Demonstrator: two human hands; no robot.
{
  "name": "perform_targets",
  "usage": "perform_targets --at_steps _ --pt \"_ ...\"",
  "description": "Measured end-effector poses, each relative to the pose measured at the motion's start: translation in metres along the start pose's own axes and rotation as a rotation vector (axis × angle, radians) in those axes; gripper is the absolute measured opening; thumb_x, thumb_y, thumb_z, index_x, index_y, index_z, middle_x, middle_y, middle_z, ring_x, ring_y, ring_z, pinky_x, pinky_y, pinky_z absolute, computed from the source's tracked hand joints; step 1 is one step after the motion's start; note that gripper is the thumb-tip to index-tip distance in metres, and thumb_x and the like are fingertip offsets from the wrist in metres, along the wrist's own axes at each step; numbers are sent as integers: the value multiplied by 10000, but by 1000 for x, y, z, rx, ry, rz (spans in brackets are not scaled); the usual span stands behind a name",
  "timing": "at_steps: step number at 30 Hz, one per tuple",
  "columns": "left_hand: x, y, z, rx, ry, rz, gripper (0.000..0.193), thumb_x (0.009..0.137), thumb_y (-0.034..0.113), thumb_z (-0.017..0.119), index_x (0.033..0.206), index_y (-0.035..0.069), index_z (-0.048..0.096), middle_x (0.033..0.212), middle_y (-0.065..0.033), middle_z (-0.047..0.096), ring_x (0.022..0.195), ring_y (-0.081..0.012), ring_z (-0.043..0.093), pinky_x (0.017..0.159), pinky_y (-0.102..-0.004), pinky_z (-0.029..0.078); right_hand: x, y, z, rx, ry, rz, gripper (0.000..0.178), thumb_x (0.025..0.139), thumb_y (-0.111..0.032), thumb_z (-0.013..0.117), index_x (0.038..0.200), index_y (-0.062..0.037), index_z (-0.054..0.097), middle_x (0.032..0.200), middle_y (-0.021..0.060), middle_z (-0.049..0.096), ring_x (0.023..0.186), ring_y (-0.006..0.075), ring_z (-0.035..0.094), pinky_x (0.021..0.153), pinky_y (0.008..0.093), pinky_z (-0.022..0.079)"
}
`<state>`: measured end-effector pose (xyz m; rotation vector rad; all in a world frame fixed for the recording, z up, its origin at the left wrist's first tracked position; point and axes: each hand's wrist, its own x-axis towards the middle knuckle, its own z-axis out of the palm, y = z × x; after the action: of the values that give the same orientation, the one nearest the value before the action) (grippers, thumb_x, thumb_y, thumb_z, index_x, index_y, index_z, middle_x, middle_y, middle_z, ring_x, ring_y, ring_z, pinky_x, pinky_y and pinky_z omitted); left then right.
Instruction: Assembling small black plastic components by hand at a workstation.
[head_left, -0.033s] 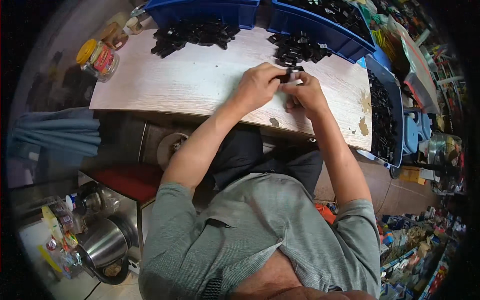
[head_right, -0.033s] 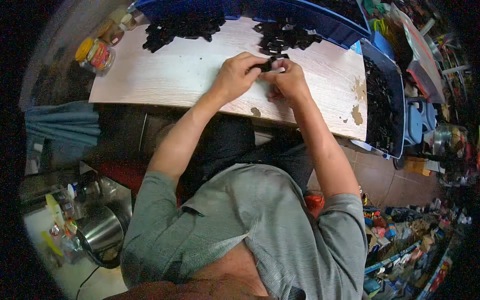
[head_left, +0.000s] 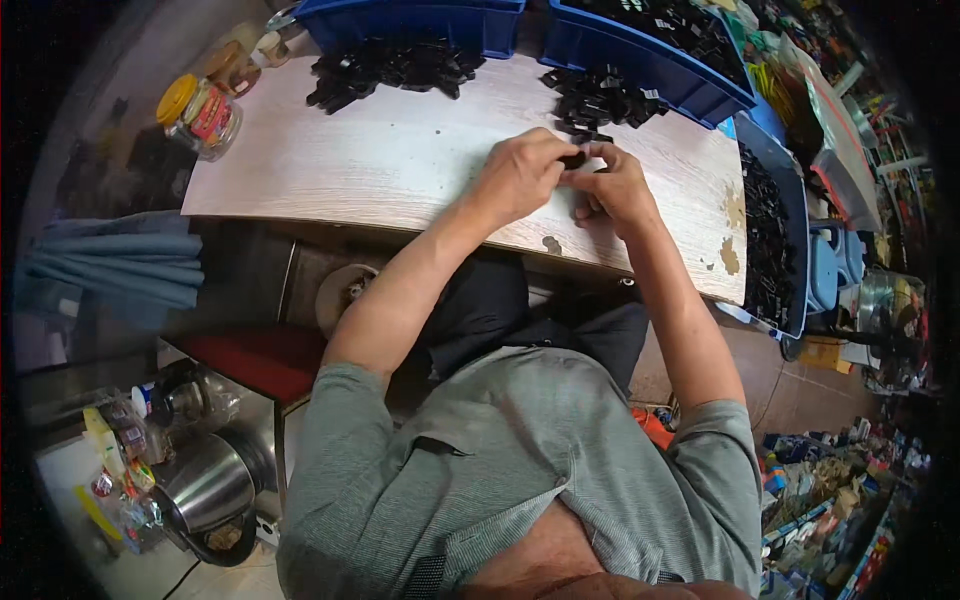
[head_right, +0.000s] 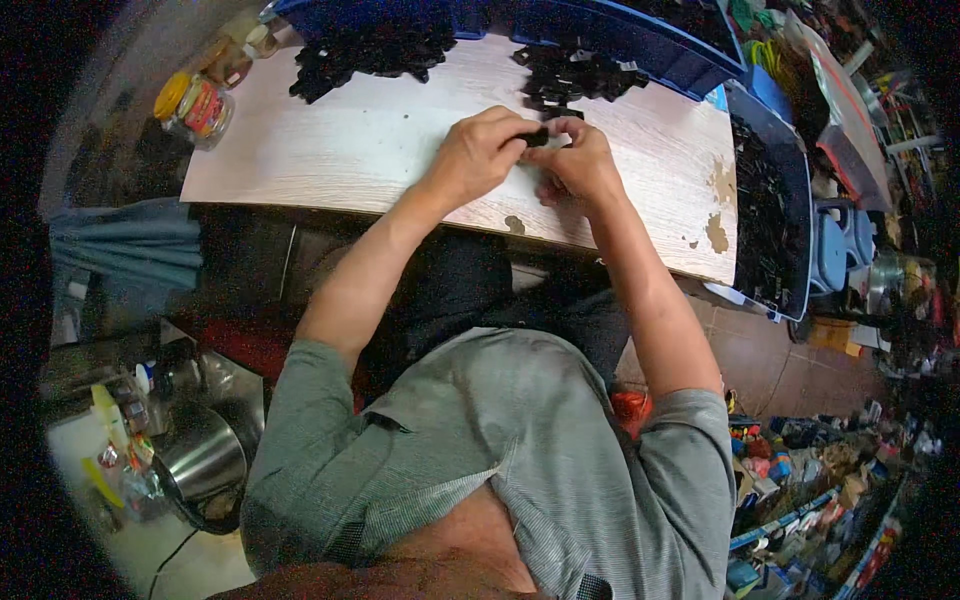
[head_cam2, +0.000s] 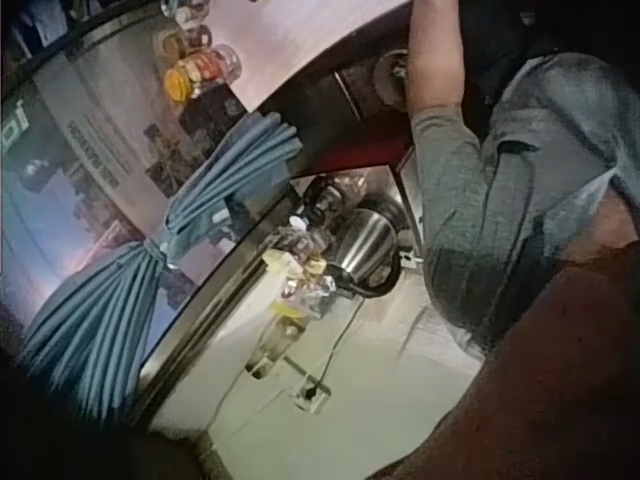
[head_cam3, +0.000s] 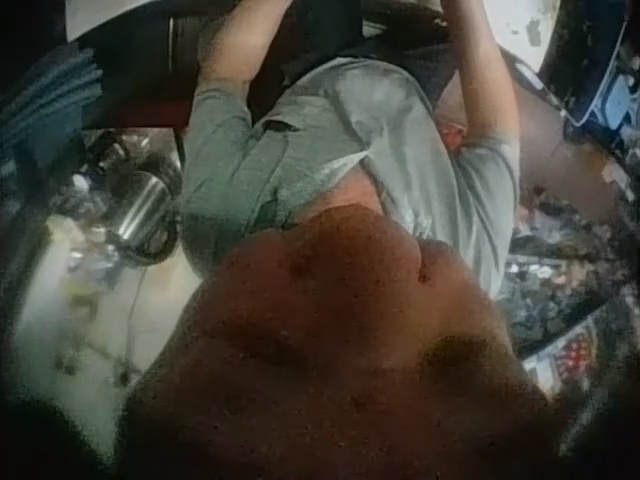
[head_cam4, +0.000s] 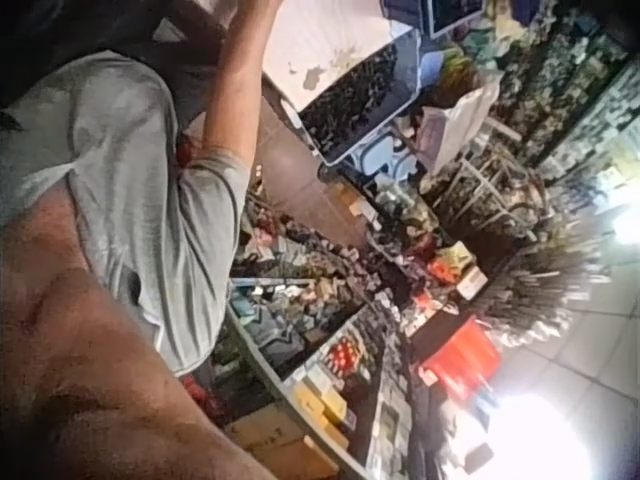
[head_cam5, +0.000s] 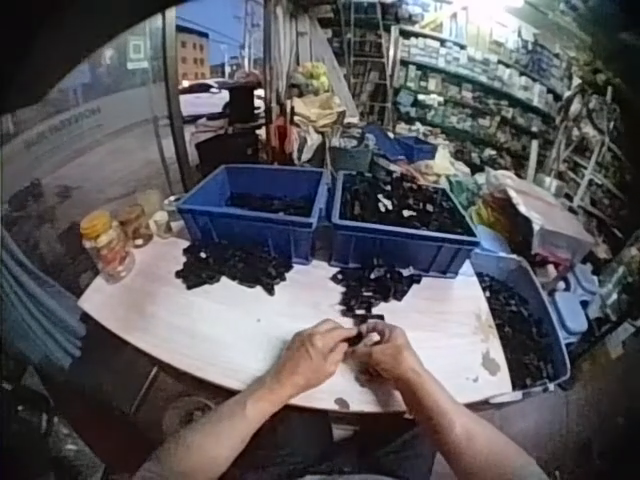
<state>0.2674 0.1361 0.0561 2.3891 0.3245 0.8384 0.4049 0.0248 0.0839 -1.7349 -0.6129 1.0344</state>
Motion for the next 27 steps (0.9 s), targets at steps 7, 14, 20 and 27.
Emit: perform_targets --at_steps 7,14,20,27 --pt "-12 -8 -3 -34 125 15 250 891 25 678 1134 23 733 1050 -152 723 883 -310 731 775 -390 607 4 -4 5 -137 -25 20 317 812 -106 813 1088 -81 658 628 8 579 442 120 531 384 294 486" --pt "-11 -12 -6 31 17 166 240 896 34 682 1129 30 737 1049 -154 724 877 -300 735 768 -372 612 20 20 -4 -263 -28 -153 269 811 -94 820 1030 -59 669 675 26 634 441 100 512 359 265 395" --pt "-14 -17 -4 36 80 157 261 870 26 693 1127 40 740 1045 -145 728 883 -300 734 770 -359 615 13 11 4 -243 -3 -124 257 817 -101 821 1019 -47 673 672 16 636 432 89 496 365 255 388" --pt "-12 -15 -2 63 73 195 244 858 14 687 1090 55 753 1064 -133 732 912 -302 730 785 -355 609 11 9 5 -272 -8 -105 251 817 -116 829 1010 -46 685 677 15 637 446 86 507 376 254 402"
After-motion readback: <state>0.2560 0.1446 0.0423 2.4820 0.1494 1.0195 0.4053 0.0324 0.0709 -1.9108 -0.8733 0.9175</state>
